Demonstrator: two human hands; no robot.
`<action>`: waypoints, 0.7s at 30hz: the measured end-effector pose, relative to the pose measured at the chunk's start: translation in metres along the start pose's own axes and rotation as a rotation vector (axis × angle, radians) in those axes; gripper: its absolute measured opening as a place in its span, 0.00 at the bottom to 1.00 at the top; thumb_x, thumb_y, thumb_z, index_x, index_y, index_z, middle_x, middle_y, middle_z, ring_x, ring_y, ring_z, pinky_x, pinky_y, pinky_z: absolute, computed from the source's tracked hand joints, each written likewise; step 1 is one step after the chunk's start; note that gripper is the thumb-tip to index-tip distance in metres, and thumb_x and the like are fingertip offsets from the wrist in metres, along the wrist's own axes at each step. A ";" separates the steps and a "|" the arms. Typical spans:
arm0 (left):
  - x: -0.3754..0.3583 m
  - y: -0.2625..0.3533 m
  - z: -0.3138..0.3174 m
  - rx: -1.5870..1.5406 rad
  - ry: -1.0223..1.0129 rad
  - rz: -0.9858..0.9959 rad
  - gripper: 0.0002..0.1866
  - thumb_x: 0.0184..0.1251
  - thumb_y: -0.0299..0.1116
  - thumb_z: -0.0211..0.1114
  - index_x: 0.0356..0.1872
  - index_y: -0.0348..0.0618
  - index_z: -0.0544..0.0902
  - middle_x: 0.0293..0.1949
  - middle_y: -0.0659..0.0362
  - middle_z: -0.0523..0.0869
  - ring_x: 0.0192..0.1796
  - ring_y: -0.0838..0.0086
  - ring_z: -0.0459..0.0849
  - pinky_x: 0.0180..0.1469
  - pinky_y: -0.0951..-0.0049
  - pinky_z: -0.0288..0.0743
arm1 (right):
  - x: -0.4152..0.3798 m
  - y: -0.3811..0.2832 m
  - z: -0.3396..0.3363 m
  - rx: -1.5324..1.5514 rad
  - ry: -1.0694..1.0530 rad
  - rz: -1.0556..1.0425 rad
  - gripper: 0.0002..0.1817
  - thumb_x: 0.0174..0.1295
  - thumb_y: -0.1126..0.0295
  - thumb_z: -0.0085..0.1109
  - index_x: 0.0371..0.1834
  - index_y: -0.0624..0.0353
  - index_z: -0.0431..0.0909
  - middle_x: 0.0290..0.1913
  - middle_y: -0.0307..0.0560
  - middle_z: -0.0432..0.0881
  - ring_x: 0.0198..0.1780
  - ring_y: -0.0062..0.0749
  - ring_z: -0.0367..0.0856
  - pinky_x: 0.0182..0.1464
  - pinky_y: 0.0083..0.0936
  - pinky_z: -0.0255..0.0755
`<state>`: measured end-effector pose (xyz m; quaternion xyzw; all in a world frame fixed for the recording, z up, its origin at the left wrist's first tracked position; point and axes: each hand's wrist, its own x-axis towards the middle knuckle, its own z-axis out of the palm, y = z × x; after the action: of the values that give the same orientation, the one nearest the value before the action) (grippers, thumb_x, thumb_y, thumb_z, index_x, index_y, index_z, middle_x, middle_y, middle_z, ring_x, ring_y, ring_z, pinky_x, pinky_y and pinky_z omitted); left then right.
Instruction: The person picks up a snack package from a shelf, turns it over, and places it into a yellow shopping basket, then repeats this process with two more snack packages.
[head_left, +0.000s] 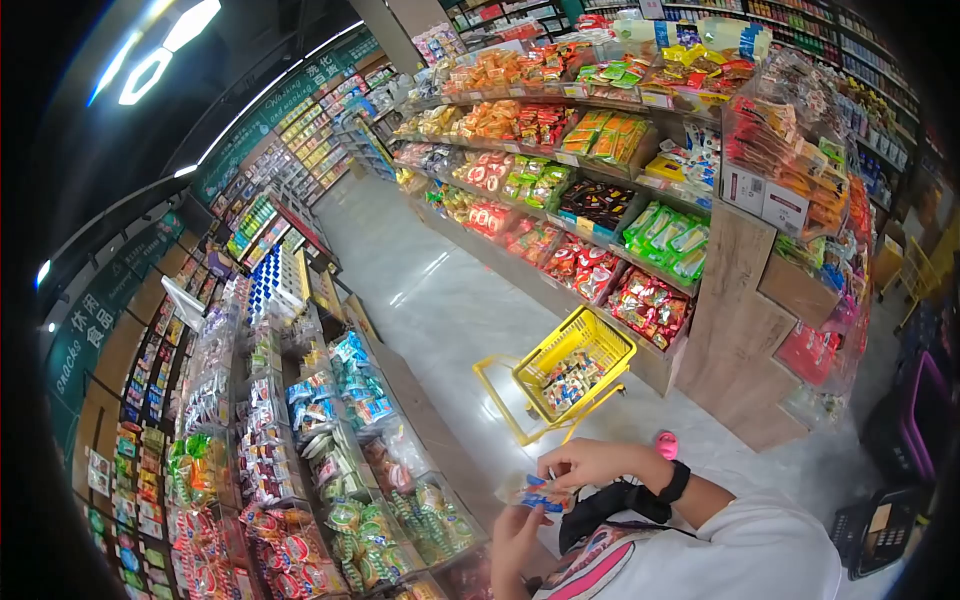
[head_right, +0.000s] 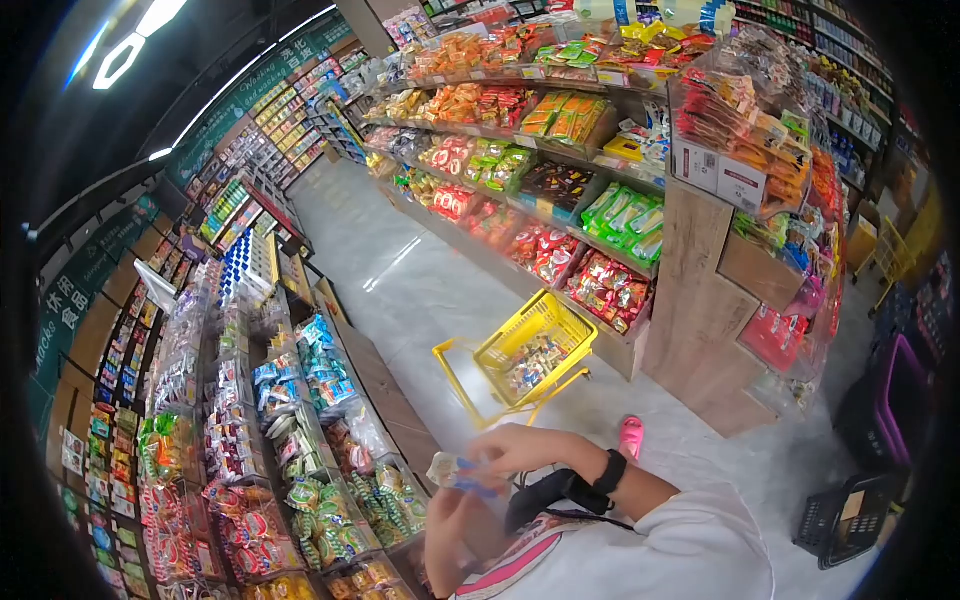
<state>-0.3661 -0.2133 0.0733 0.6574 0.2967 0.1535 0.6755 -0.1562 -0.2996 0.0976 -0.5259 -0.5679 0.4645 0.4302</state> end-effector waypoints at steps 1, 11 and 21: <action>0.000 -0.001 0.000 -0.011 0.003 -0.005 0.13 0.65 0.30 0.61 0.44 0.29 0.76 0.35 0.54 0.84 0.34 0.73 0.83 0.39 0.76 0.75 | 0.000 0.000 0.000 0.007 0.000 0.010 0.10 0.59 0.68 0.58 0.41 0.57 0.75 0.23 0.40 0.76 0.25 0.23 0.71 0.29 0.23 0.64; 0.013 -0.012 -0.009 -0.035 0.015 0.038 0.12 0.65 0.30 0.61 0.39 0.28 0.78 0.32 0.54 0.84 0.34 0.74 0.83 0.38 0.75 0.74 | 0.007 0.013 0.005 0.052 0.075 -0.005 0.09 0.62 0.66 0.57 0.38 0.59 0.74 0.28 0.41 0.77 0.31 0.23 0.73 0.36 0.23 0.68; -0.001 0.013 -0.003 -0.036 0.086 0.022 0.10 0.65 0.27 0.60 0.44 0.31 0.77 0.33 0.57 0.83 0.32 0.77 0.80 0.36 0.77 0.73 | 0.015 0.004 0.014 0.190 0.035 0.051 0.09 0.65 0.65 0.53 0.42 0.59 0.72 0.29 0.38 0.77 0.32 0.18 0.72 0.36 0.19 0.67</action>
<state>-0.3666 -0.2106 0.0868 0.6413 0.3155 0.1946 0.6719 -0.1706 -0.2854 0.0909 -0.5052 -0.5002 0.5179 0.4757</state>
